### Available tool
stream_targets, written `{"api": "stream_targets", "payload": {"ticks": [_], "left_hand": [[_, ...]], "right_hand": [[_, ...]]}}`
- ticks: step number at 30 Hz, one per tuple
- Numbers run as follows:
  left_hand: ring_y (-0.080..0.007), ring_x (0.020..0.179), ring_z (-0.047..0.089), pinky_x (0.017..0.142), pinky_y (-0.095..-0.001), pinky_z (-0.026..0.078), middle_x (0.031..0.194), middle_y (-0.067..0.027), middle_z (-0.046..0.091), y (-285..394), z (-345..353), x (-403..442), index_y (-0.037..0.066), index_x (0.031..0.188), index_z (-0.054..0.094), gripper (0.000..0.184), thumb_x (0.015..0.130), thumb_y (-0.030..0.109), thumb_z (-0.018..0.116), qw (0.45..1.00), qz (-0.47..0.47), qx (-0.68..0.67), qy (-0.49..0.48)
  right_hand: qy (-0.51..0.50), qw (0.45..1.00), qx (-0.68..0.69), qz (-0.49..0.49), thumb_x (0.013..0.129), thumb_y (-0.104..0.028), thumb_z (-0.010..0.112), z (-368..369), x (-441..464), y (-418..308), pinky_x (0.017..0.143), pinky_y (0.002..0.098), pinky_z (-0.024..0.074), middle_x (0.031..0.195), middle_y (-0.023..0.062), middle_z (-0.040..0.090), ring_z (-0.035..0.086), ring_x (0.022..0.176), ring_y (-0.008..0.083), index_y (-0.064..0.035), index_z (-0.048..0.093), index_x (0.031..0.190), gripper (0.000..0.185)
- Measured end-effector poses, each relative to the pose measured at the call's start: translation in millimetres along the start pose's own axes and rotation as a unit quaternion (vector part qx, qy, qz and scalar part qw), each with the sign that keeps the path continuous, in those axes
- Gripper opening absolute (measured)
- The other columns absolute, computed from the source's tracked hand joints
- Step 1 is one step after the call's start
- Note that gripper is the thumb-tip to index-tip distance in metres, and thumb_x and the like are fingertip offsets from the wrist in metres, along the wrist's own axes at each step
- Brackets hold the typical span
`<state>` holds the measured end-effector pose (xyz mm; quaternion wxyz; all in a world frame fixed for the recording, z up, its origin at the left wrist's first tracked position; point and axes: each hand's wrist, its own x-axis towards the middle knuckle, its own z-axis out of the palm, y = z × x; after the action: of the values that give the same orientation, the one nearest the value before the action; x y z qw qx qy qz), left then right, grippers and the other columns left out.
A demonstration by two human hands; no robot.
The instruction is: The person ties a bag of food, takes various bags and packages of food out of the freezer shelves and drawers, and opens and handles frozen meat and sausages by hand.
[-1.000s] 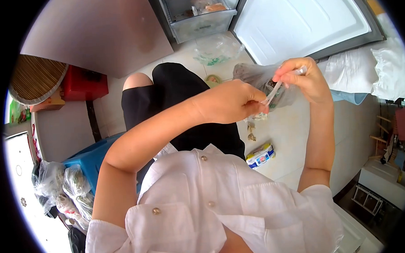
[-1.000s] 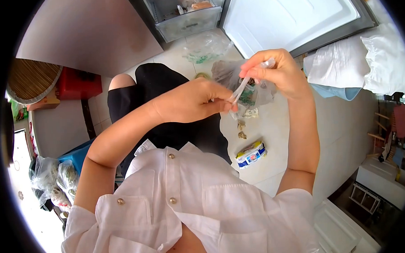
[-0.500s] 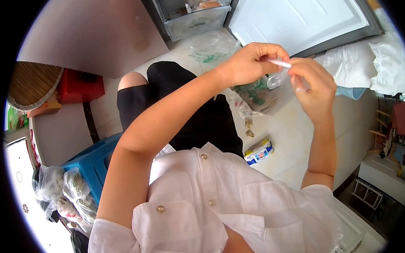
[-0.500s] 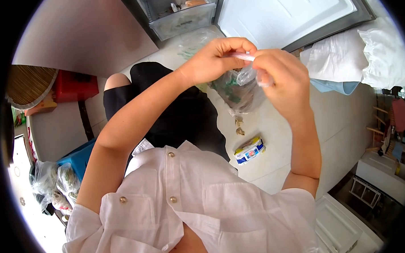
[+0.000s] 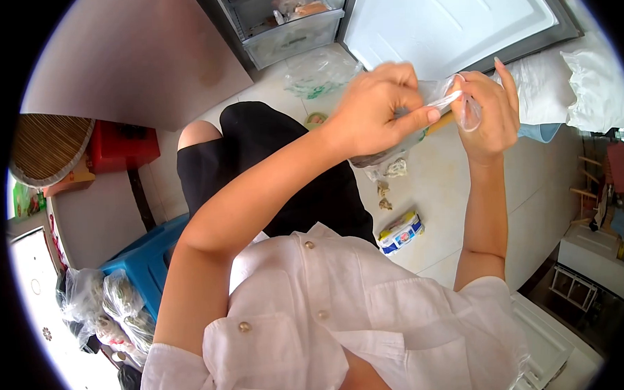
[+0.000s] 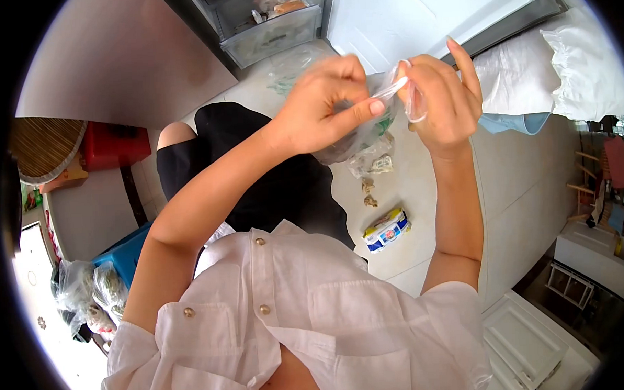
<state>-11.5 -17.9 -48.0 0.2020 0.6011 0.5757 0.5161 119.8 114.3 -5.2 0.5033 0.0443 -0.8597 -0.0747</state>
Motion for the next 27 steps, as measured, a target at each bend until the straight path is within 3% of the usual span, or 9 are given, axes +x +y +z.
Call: {"api": "stream_targets", "payload": {"ticks": [5,7,8,11,17,20,24,25,27], "left_hand": [[-0.0136,0.075,0.055,0.067,-0.0304,0.046,0.09,-0.0044,0.061,-0.1,-18.0,1.3,0.004,0.084,0.073,0.039,0.085,0.042,0.064,0.923,-0.304,-0.199,-0.125],[-0.0108,0.076,0.051,0.067,-0.0284,0.043,0.081,0.0016,0.054,9.1,-28.6,7.0,0.003,0.091,0.073,0.037,0.087,0.039,0.065,0.931,-0.333,-0.102,-0.105],[-0.0115,0.068,0.049,0.063,-0.0291,0.043,0.079,0.0006,0.056,14.4,-30.2,9.3,0.004,0.096,0.072,0.03,0.082,0.031,0.071,0.94,-0.323,-0.052,-0.095],[-0.012,0.063,0.05,0.059,-0.0276,0.043,0.076,-0.0002,0.061,15.7,-16.5,5.6,0.007,0.097,0.072,0.025,0.075,0.019,0.076,0.996,0.013,0.067,0.058],[-0.0151,0.064,0.056,0.058,-0.0302,0.045,0.075,-0.0026,0.065,31.7,-11.4,7.8,0.008,0.088,0.071,0.018,0.07,0.007,0.074,0.996,-0.025,-0.015,0.083],[-0.0172,0.059,0.055,0.058,-0.0323,0.044,0.07,-0.0072,0.064,41.2,-25.4,7.4,0.005,0.083,0.069,0.01,0.075,0.01,0.068,0.99,-0.02,0.09,0.102],[-0.0165,0.056,0.053,0.057,-0.031,0.042,0.061,-0.0113,0.056,49.4,-60.4,10.7,0.0,0.078,0.063,0.025,0.083,0.024,0.058,0.951,-0.149,0.26,-0.074],[-0.014,0.06,0.051,0.058,-0.0305,0.04,0.062,-0.0065,0.054,48.5,-68.1,12.8,0.001,0.077,0.063,0.027,0.084,0.027,0.058,0.947,-0.24,0.157,-0.146],[-0.0116,0.064,0.046,0.06,-0.0275,0.037,0.068,-0.0006,0.054,35.5,-68.0,11.4,0.001,0.075,0.063,0.028,0.085,0.027,0.058,0.962,-0.258,-0.044,-0.076]], "right_hand": [[0.019,1.0,0.023,-0.006,0.071,-0.001,0.075,-0.3,3.8,-11.6,0.087,0.0421,0.0511,0.067,0.0036,0.064,0.063,0.059,0.0162,-0.004,0.061,0.079,0.016],[0.019,0.999,0.03,-0.006,0.071,-0.001,0.076,-1.4,2.9,-15.3,0.086,0.0418,0.0506,0.066,0.0031,0.064,0.062,0.058,0.0153,-0.0045,0.061,0.079,0.017],[0.017,0.999,0.031,0.002,0.071,-0.002,0.076,-2.4,2.1,-16.1,0.087,0.0415,0.0498,0.066,0.003,0.064,0.062,0.058,0.0152,-0.0049,0.061,0.078,0.017],[0.012,0.999,0.031,0.016,0.07,-0.004,0.076,-3.5,0.6,-14.2,0.088,0.0404,0.0474,0.065,0.0025,0.063,0.061,0.057,0.0151,-0.0059,0.06,0.075,0.017],[-0.003,1.0,-0.006,0.016,0.071,-0.012,0.077,-4.4,-6.7,-6.2,0.091,0.0385,0.0436,0.062,-0.0003,0.06,0.058,0.053,0.0143,-0.008,0.059,0.069,0.018],[-0.009,0.999,-0.031,0.001,0.071,-0.016,0.077,-2.9,-8.9,-12.1,0.091,0.0381,0.0437,0.059,-0.0019,0.057,0.055,0.051,0.0122,-0.0098,0.058,0.065,0.021],[-0.013,0.998,-0.053,-0.013,0.07,-0.02,0.078,4.3,-16.6,-19.7,0.089,0.0374,0.0448,0.054,-0.004,0.05,0.049,0.048,0.01,-0.0125,0.055,0.062,0.025],[-0.012,0.998,-0.052,-0.015,0.069,-0.02,0.079,6.8,-19.0,-19.3,0.089,0.0372,0.0451,0.053,-0.0046,0.048,0.047,0.047,0.0096,-0.0132,0.055,0.061,0.026],[-0.041,0.998,-0.047,-0.008,0.068,-0.021,0.079,8.4,-20.4,-21.6,0.087,0.0367,0.0457,0.053,-0.0048,0.046,0.044,0.047,0.0102,-0.0135,0.054,0.062,0.026]]}}
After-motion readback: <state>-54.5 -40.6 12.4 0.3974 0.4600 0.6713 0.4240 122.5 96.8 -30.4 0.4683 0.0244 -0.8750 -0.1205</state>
